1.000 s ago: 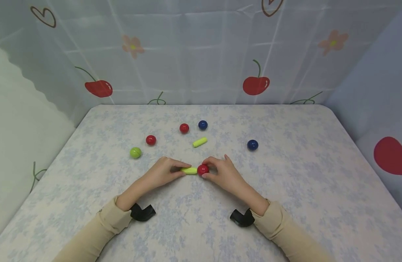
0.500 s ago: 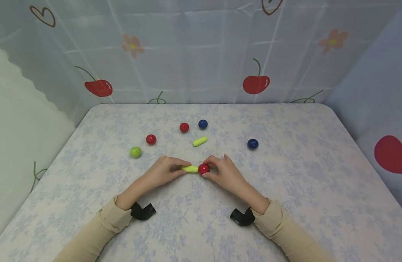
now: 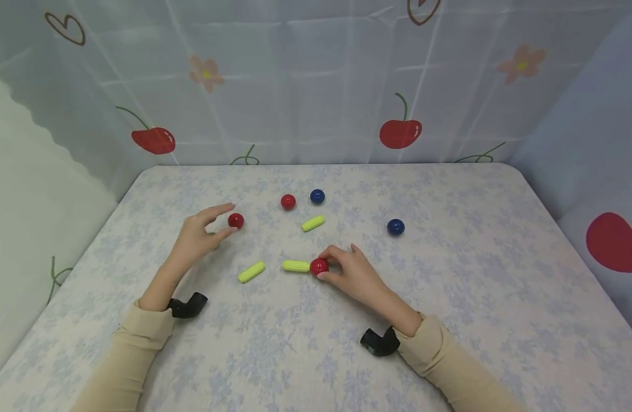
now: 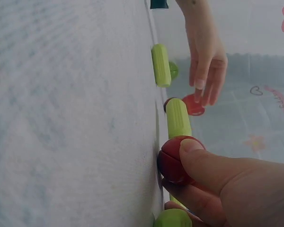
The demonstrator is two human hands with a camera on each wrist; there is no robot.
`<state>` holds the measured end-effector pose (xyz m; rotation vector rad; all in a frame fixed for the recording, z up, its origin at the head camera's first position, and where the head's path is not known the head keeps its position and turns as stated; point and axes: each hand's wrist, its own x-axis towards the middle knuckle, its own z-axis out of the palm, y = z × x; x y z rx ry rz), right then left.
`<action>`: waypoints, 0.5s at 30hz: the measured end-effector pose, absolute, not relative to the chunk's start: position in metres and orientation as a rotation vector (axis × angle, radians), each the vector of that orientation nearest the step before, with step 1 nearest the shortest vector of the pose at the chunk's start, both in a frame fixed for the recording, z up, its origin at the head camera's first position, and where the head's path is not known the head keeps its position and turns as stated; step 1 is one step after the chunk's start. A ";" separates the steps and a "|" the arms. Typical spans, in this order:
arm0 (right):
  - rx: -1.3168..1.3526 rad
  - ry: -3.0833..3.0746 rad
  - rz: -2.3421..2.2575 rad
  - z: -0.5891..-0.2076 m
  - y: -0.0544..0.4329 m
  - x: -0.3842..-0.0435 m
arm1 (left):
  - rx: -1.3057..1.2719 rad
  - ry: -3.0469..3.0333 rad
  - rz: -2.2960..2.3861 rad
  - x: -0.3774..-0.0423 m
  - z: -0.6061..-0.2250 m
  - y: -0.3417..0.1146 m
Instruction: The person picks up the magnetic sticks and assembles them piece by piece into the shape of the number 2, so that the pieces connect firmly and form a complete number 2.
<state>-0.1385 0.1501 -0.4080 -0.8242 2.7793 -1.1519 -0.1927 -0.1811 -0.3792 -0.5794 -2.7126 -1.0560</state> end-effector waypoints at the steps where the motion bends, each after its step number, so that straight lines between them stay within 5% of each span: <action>1: -0.824 2.774 -1.152 -0.408 0.150 -0.139 | -0.539 -2.739 -1.059 -0.194 -0.379 -0.189; 6: -0.824 2.761 -1.146 -0.406 0.149 -0.139 | -0.428 -2.881 -1.148 -0.200 -0.385 -0.214; 15: -0.826 2.767 -1.158 -0.408 0.149 -0.138 | -0.599 -2.965 -1.144 -0.234 -0.398 -0.198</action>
